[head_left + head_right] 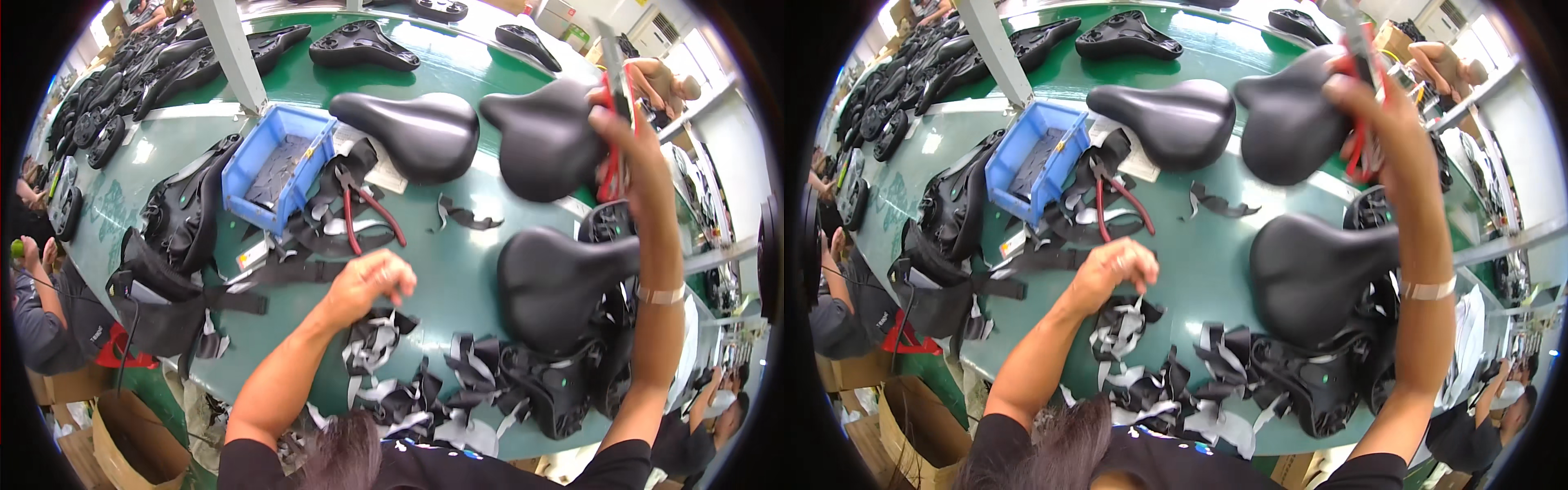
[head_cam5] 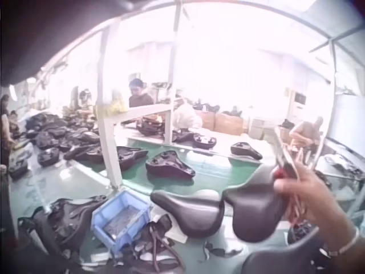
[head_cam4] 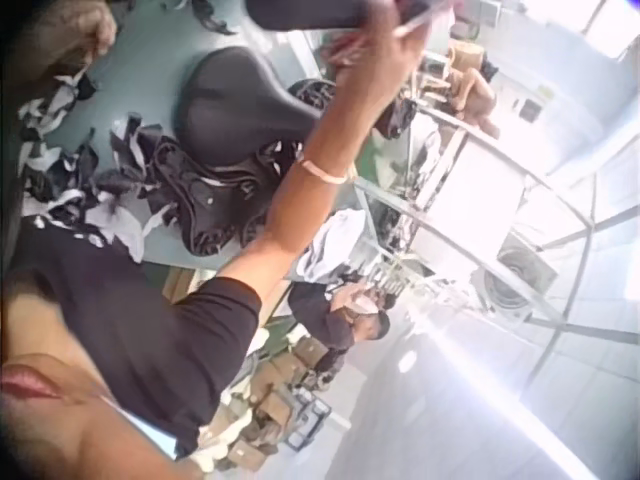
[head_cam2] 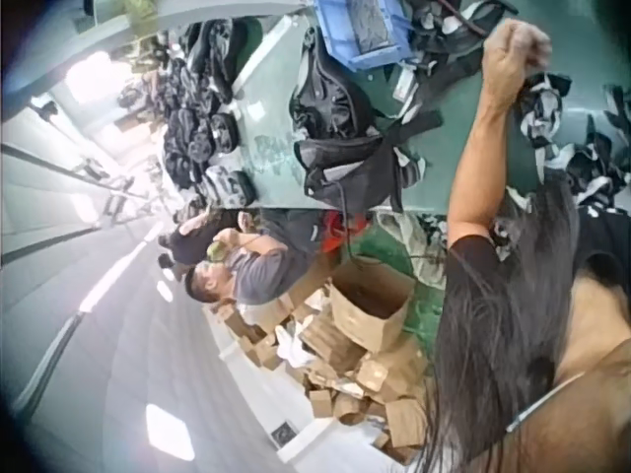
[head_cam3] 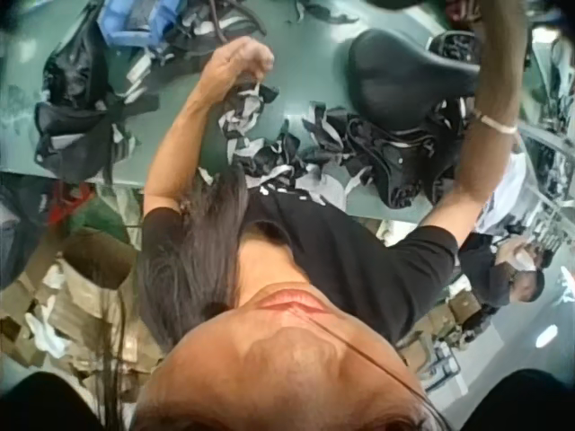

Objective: The person uses a red utility knife to trim excess black fabric from the underside of bicycle seats. They hold the seat with one hand and carefully cut along the edges with the other, removing small strips of material. The person works on multiple seats, placing the trimmed pieces on the green workbench.

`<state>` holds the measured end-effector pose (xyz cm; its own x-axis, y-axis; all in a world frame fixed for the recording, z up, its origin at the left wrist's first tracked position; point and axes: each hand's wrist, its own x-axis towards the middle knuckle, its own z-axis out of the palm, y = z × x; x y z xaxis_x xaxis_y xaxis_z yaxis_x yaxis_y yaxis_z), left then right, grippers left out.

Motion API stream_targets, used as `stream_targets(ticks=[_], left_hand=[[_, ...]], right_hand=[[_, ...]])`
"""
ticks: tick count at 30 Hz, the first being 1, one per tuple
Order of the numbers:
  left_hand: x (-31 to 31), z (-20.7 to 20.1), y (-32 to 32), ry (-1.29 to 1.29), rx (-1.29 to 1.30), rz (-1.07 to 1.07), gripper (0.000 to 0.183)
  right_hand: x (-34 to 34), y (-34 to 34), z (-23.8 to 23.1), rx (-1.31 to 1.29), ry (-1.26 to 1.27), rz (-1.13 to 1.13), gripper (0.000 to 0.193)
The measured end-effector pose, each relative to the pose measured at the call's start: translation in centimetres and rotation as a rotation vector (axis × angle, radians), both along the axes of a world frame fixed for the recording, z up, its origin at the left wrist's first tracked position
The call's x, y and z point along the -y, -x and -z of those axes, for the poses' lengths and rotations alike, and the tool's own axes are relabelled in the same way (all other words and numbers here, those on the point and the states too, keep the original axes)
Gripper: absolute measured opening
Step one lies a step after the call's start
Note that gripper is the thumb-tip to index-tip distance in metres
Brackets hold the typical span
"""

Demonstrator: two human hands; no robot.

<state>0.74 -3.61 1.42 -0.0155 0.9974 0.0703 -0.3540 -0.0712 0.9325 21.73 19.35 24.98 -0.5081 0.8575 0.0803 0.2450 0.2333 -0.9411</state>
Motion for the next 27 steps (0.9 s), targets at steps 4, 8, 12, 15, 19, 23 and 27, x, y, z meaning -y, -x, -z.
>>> stream_targets(ticks=[4,8,12,15,19,23,27], left_hand=[[0.4,-1.5,-0.2,0.154,0.554,0.086,0.061],[2.1,-3.0,-1.5,0.215,0.443,0.105,0.080],[5.9,-4.0,-1.7,0.388,-0.006,-0.134,0.075],[6.4,-6.0,-2.2,0.369,-0.043,-0.130,0.068],[5.0,-8.5,-2.3,0.378,-0.213,-0.060,0.059],[3.5,-9.1,-2.4,0.340,-0.378,-0.024,0.051],[5.2,-8.4,-2.1,0.370,-0.361,-0.149,0.043]], right_hand=[[17.7,-1.2,4.9,0.481,-0.979,-0.478,0.037],[25.2,-5.1,12.6,0.341,-0.694,-0.819,0.041],[26.2,-9.5,14.6,0.195,-0.230,-0.550,0.057],[25.6,-12.2,14.6,0.252,-0.385,-0.203,0.060],[22.4,-12.3,13.8,0.445,-0.729,-0.379,0.066],[20.5,-11.1,13.2,0.675,-0.859,-0.532,0.065],[25.1,-12.6,15.5,0.856,-0.577,-0.438,0.063]])
